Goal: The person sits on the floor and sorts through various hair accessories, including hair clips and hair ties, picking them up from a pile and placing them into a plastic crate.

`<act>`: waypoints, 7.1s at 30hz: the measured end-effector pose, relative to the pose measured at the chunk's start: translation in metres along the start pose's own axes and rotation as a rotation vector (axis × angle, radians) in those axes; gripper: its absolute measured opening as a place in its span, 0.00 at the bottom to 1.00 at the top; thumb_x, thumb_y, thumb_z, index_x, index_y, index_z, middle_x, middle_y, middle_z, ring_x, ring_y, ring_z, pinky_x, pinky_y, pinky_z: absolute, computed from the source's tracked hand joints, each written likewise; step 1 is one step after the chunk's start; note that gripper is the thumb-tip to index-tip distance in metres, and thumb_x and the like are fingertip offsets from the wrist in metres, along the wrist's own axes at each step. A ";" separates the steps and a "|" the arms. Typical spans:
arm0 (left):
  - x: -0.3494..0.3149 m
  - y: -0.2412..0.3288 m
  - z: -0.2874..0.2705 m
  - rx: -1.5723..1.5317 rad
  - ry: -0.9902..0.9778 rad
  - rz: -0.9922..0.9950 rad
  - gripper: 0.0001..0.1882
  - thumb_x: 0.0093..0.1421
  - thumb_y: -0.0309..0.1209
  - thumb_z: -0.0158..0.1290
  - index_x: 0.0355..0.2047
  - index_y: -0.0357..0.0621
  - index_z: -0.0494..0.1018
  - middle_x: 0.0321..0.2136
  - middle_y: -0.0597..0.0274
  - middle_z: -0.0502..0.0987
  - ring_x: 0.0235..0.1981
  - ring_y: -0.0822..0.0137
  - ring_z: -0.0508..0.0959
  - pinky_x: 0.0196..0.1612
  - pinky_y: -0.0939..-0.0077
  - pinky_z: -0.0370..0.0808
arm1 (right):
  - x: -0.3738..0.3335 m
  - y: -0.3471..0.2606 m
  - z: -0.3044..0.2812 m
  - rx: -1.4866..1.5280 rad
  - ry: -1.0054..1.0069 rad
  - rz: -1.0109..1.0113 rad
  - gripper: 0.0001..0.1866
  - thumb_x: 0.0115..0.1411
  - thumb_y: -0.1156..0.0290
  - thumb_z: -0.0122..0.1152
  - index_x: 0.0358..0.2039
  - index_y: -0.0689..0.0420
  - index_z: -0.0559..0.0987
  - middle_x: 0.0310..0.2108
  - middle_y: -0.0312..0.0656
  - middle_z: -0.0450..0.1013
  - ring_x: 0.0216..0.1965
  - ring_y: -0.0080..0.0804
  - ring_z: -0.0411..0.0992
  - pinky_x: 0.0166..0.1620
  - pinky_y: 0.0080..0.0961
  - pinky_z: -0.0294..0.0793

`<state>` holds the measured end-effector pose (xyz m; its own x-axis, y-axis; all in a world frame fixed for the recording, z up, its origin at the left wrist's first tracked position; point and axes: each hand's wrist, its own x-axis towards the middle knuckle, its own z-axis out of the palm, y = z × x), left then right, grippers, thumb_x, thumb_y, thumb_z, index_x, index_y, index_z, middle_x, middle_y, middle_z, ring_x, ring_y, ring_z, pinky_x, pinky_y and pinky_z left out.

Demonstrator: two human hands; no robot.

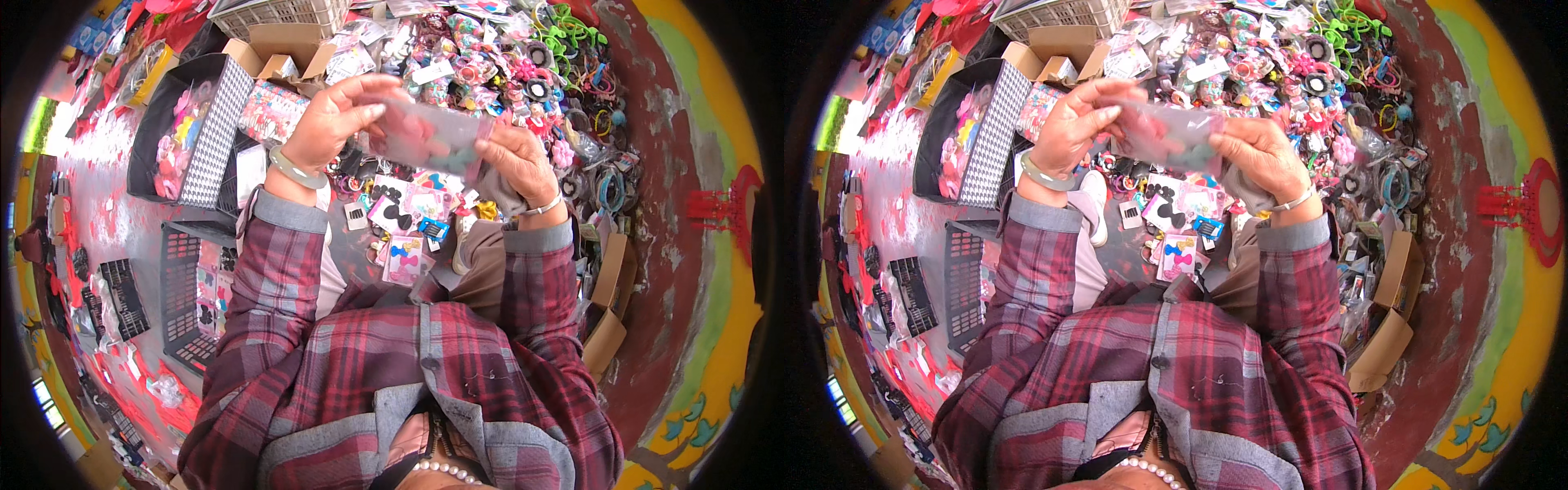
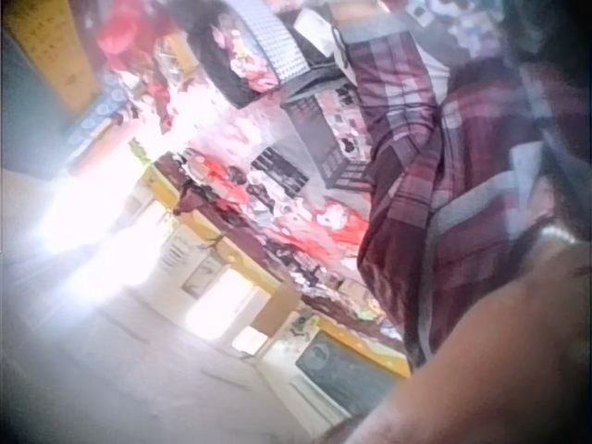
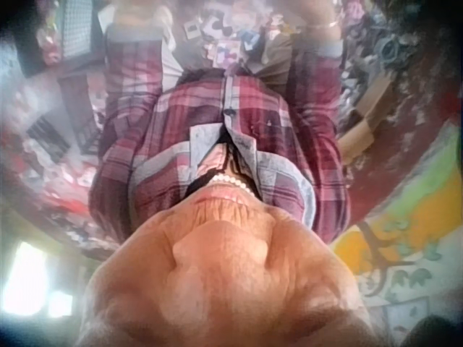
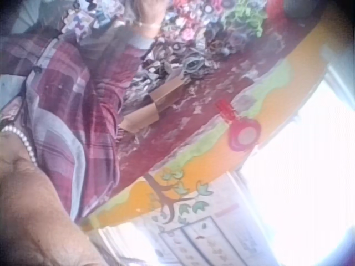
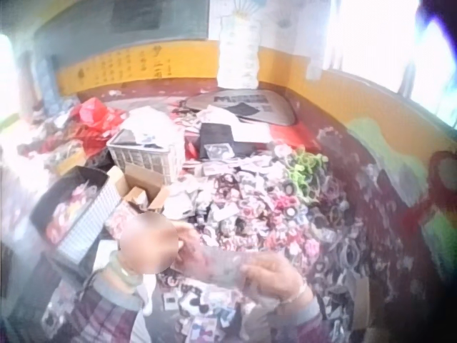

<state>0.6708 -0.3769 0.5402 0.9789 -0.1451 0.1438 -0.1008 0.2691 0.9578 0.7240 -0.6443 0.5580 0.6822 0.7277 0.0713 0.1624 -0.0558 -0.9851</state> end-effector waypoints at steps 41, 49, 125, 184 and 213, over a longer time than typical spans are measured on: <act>0.014 -0.052 0.018 -0.549 0.445 -0.082 0.11 0.53 0.23 0.51 0.38 0.38 0.70 0.31 0.63 0.76 0.31 0.74 0.75 0.28 0.82 0.67 | 0.025 0.029 0.048 0.419 0.407 0.306 0.11 0.54 0.70 0.55 0.19 0.61 0.75 0.18 0.34 0.69 0.19 0.18 0.65 0.23 0.16 0.63; 0.015 -0.048 0.019 -0.518 0.437 0.010 0.09 0.54 0.22 0.50 0.36 0.34 0.71 0.31 0.58 0.76 0.33 0.68 0.75 0.39 0.75 0.70 | 0.024 0.040 0.041 0.514 0.361 0.364 0.08 0.54 0.70 0.55 0.23 0.61 0.76 0.20 0.40 0.72 0.19 0.25 0.70 0.23 0.20 0.69; 0.001 -0.049 0.029 0.273 -0.183 -0.309 0.12 0.54 0.34 0.55 0.33 0.38 0.75 0.25 0.69 0.75 0.27 0.81 0.72 0.29 0.85 0.69 | 0.017 0.039 0.005 0.028 0.170 0.297 0.11 0.52 0.66 0.61 0.24 0.62 0.78 0.17 0.27 0.67 0.19 0.12 0.59 0.20 0.15 0.58; 0.002 -0.045 0.042 0.540 0.110 -0.021 0.09 0.53 0.26 0.52 0.34 0.38 0.76 0.23 0.67 0.77 0.23 0.81 0.71 0.26 0.85 0.67 | 0.024 0.052 0.011 -0.005 0.408 0.184 0.09 0.53 0.69 0.61 0.30 0.62 0.79 0.24 0.28 0.71 0.26 0.12 0.64 0.29 0.12 0.63; 0.007 -0.043 0.042 -0.201 0.088 -0.188 0.11 0.55 0.25 0.53 0.39 0.37 0.72 0.33 0.61 0.76 0.33 0.72 0.75 0.39 0.79 0.71 | 0.026 0.048 0.013 0.325 0.297 0.226 0.14 0.50 0.65 0.64 0.33 0.61 0.78 0.28 0.32 0.73 0.28 0.17 0.69 0.32 0.16 0.68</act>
<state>0.6747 -0.4296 0.5102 0.9896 -0.1294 -0.0624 0.1127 0.4301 0.8957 0.7401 -0.6196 0.5104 0.8563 0.4926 -0.1550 -0.2116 0.0610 -0.9754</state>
